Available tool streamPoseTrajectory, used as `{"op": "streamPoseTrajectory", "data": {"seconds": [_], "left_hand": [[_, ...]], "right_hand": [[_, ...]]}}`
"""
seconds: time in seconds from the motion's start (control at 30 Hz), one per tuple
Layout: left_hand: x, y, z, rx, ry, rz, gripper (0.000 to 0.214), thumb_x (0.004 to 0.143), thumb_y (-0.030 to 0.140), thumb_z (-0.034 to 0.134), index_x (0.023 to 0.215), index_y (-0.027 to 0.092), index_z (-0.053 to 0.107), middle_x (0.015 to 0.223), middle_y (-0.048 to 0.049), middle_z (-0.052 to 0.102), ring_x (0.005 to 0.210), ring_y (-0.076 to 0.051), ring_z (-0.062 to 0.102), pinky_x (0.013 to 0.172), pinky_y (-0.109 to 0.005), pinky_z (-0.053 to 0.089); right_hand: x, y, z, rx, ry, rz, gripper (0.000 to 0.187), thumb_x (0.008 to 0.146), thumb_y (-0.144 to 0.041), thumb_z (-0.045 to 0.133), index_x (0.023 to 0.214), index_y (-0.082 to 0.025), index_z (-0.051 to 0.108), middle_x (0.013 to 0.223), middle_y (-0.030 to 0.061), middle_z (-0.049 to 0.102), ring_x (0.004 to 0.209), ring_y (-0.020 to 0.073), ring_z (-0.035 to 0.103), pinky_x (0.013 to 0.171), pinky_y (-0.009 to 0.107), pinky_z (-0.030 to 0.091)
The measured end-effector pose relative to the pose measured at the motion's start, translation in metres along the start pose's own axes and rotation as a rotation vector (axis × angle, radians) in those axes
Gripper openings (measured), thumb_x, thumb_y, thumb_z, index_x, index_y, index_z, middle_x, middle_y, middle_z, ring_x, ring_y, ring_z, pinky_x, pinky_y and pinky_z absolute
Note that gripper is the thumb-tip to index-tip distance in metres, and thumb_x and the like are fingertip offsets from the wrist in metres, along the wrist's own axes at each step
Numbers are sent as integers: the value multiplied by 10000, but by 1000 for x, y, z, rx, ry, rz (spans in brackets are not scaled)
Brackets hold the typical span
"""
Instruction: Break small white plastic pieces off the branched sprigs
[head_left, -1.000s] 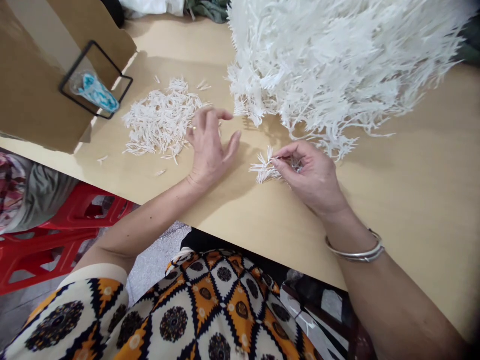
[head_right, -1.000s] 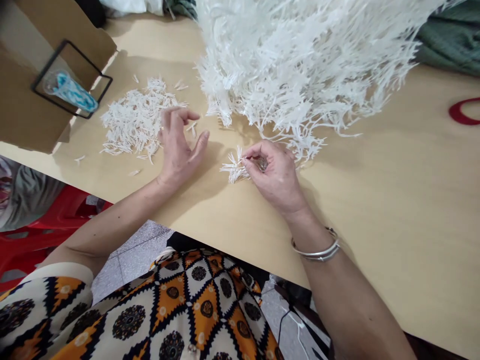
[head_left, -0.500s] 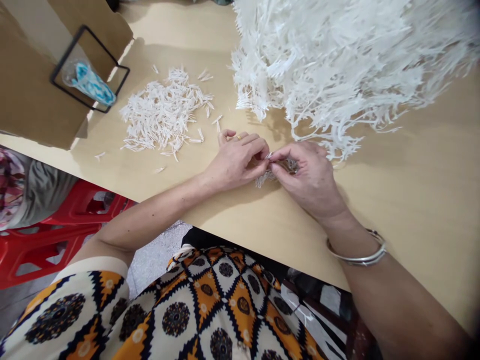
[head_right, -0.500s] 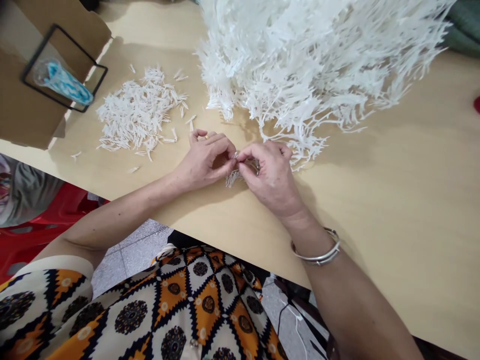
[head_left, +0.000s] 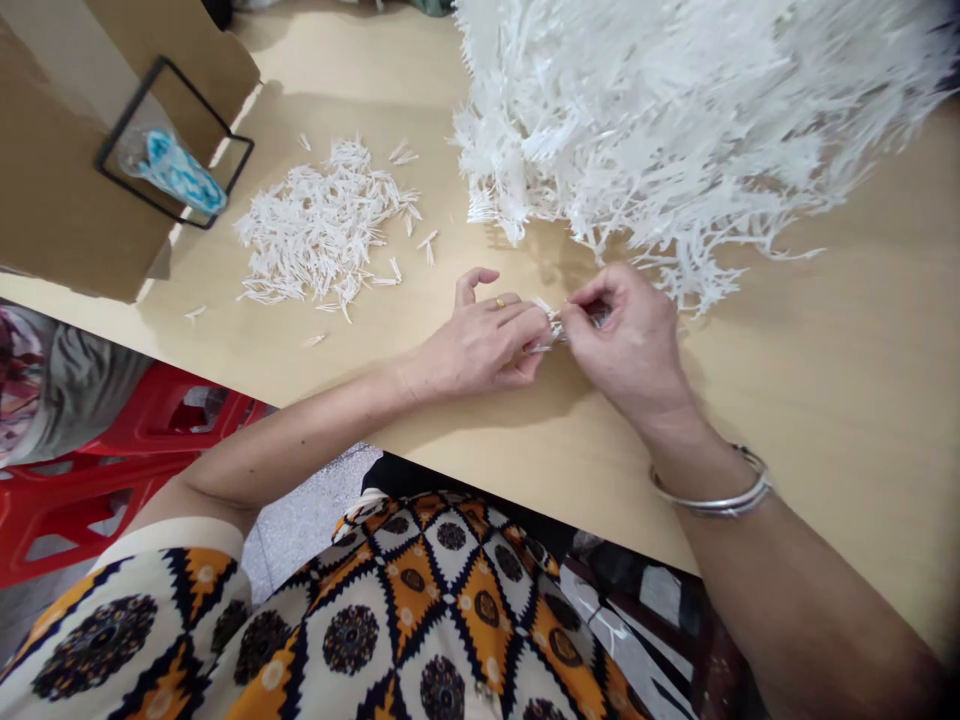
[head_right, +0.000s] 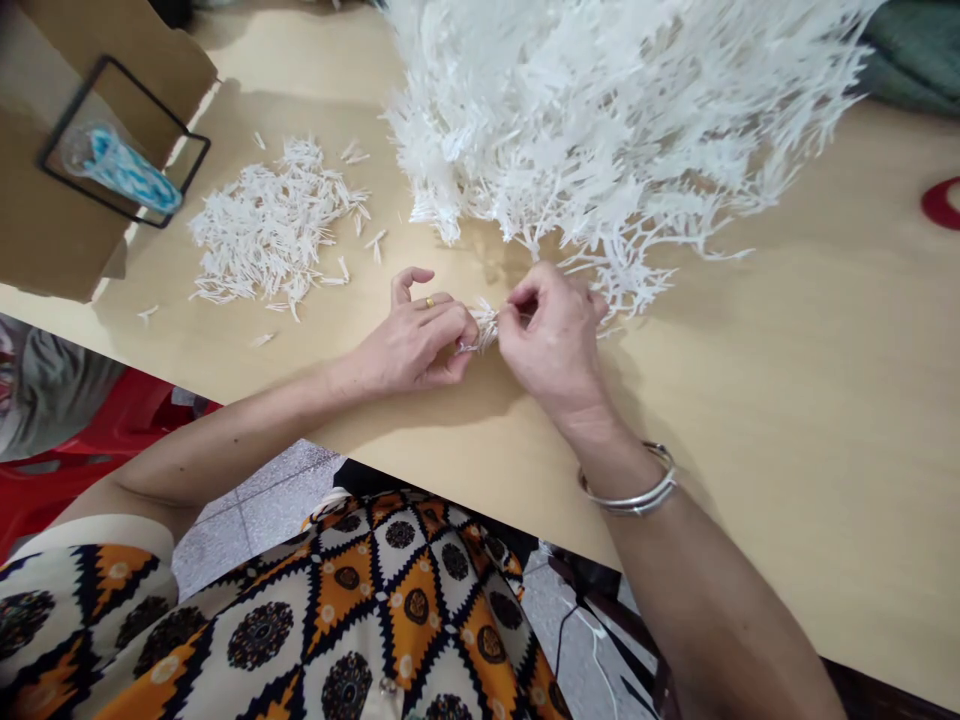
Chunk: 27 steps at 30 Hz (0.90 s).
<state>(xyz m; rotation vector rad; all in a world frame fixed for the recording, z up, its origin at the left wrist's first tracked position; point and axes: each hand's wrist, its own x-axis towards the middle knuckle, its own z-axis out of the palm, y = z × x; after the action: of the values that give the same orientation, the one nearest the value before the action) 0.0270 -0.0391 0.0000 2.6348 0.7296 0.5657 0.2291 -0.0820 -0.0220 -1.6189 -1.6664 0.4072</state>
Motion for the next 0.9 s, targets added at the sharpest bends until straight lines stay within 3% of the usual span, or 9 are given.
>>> {"op": "streamPoseTrajectory", "data": {"seconds": [0.1,0.17,0.23,0.3,0.37,0.5,0.57,0.7,0.9], "left_hand": [[1,-4,0,23,119,-84,78,1058,256,528,988,241,557,941,22,727,919,-165,665,1223,-528,280],[2,-16,-2,70,293,-308,26,1079,273,547,1071,255,564,1025,-6,715,974,-187,638,1195,-548,312],[2,-31,-6,130,492,-550,103,1099,305,567,1196,271,564,1216,-66,677,1147,-236,588,1154,-572,350],[0,-40,-12,168,605,-669,248,1105,378,587,1333,285,553,1439,-118,583,1376,-299,475,1138,-587,367],[-2,-39,-17,179,561,-613,327,1106,436,581,1399,293,566,1547,-135,523,1493,-338,395,1163,-582,356],[-2,-22,-15,109,192,-255,341,1152,511,468,1322,304,679,1450,-100,643,1393,-301,540,1181,-523,313],[0,-18,-9,73,76,-151,418,1164,562,409,1256,294,716,1389,-84,687,1328,-280,571,1146,-504,304],[2,-21,-1,73,19,-79,455,1166,567,396,1133,253,724,1296,-73,722,1232,-261,573,1075,-475,289],[1,-21,-7,13,49,-28,460,1169,552,401,1038,238,711,1170,-48,714,1123,-225,590,1015,-447,288]], "right_hand": [[2,5,-5,41,29,54,119,870,-207,698,910,-277,612,845,48,698,925,293,680,966,534,536],[1,1,-6,92,24,56,115,865,-226,719,915,-268,624,870,44,714,894,275,690,950,528,554],[0,-3,-6,149,17,47,118,852,-228,729,919,-261,639,877,35,717,861,256,693,927,511,570],[-1,-6,-5,191,13,35,127,840,-224,730,935,-261,654,885,27,715,855,242,689,904,484,579],[-1,-7,-5,220,2,24,143,841,-229,730,966,-263,671,912,27,721,870,237,689,895,464,583],[-2,-9,-7,228,-7,-6,147,861,-248,733,998,-261,682,969,41,736,923,252,707,938,481,580],[-3,-12,-9,178,-9,-28,138,873,-248,732,1000,-260,681,990,52,743,967,272,712,974,506,565],[-3,-18,-14,69,-43,-82,131,894,-224,692,1019,-263,699,1012,62,761,1015,296,712,1024,534,524],[-5,-22,-12,-43,-81,-122,88,912,-230,643,948,-271,711,909,54,762,987,309,686,1033,547,463]]}}
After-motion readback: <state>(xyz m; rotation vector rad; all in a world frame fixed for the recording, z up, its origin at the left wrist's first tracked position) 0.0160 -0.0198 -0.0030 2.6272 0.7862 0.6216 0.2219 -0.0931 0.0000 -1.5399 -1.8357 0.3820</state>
